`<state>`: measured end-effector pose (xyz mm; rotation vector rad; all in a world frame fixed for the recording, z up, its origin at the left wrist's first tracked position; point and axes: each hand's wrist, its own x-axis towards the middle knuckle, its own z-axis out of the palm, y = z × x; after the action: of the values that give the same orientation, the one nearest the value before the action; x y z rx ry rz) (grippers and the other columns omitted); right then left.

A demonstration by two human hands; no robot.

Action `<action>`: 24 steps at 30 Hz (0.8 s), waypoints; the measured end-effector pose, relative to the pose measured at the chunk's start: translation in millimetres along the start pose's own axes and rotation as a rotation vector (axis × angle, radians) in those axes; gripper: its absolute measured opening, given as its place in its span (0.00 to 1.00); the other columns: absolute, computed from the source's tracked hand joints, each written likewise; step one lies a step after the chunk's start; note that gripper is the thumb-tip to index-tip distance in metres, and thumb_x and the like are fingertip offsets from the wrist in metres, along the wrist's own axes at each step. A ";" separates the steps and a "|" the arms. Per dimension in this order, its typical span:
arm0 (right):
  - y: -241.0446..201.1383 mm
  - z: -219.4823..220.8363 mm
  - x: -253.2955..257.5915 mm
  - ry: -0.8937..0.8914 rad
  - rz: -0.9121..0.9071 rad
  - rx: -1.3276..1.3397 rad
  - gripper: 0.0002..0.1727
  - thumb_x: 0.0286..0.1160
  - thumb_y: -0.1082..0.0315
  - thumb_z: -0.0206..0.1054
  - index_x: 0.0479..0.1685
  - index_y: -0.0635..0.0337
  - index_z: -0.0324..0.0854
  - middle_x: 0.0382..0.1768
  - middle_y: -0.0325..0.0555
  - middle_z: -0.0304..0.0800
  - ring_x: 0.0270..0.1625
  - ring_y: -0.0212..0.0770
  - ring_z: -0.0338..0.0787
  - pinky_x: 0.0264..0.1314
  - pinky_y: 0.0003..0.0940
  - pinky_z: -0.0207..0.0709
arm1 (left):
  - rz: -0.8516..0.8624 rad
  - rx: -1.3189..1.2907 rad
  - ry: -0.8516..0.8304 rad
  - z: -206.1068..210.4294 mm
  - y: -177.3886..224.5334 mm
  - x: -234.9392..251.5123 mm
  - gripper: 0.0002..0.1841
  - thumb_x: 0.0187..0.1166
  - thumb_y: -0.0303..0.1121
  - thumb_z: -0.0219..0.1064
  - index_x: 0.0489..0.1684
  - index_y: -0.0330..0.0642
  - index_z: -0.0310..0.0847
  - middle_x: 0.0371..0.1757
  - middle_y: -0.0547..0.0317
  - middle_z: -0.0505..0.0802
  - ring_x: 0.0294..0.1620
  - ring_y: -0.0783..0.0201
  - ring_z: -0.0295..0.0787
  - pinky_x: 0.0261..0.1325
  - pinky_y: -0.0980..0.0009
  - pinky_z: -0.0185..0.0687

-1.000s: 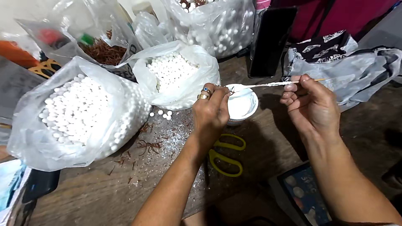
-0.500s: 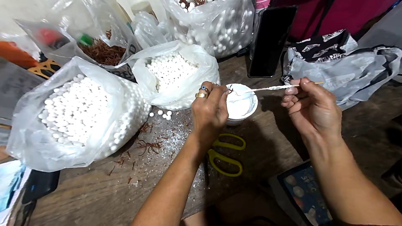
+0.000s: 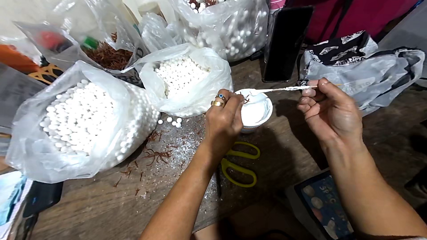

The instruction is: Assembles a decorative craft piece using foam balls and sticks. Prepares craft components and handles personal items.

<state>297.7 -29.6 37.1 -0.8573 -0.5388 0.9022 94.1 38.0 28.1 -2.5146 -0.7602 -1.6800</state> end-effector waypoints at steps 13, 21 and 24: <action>4.2 -3.0 2.6 -0.015 -0.021 -0.026 0.24 0.94 0.69 0.41 0.35 0.57 0.84 0.25 0.35 0.92 0.25 0.27 0.90 0.34 0.20 0.87 | 0.017 0.006 -0.006 -1.5 0.6 0.3 0.05 0.71 0.17 0.66 0.30 0.27 0.88 0.34 0.43 0.88 0.38 0.61 0.85 0.45 0.79 0.78; 1.3 -7.8 -0.7 -0.018 0.001 -0.043 0.25 0.94 0.68 0.40 0.34 0.55 0.84 0.24 0.33 0.91 0.25 0.26 0.89 0.33 0.19 0.86 | 0.011 0.007 -0.004 -2.2 -1.1 0.7 0.05 0.71 0.16 0.66 0.31 0.26 0.89 0.34 0.42 0.87 0.38 0.61 0.84 0.45 0.80 0.78; -0.8 -10.4 -0.7 0.001 0.015 -0.023 0.25 0.94 0.68 0.40 0.35 0.55 0.84 0.24 0.33 0.90 0.24 0.26 0.88 0.33 0.19 0.85 | 0.002 0.007 -0.004 -3.8 -1.6 -0.6 0.05 0.70 0.16 0.66 0.32 0.26 0.89 0.34 0.42 0.87 0.38 0.62 0.85 0.46 0.81 0.78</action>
<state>305.2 -34.8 31.8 -0.8834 -0.5433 0.9102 90.0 38.1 28.9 -2.5140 -0.7623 -1.6691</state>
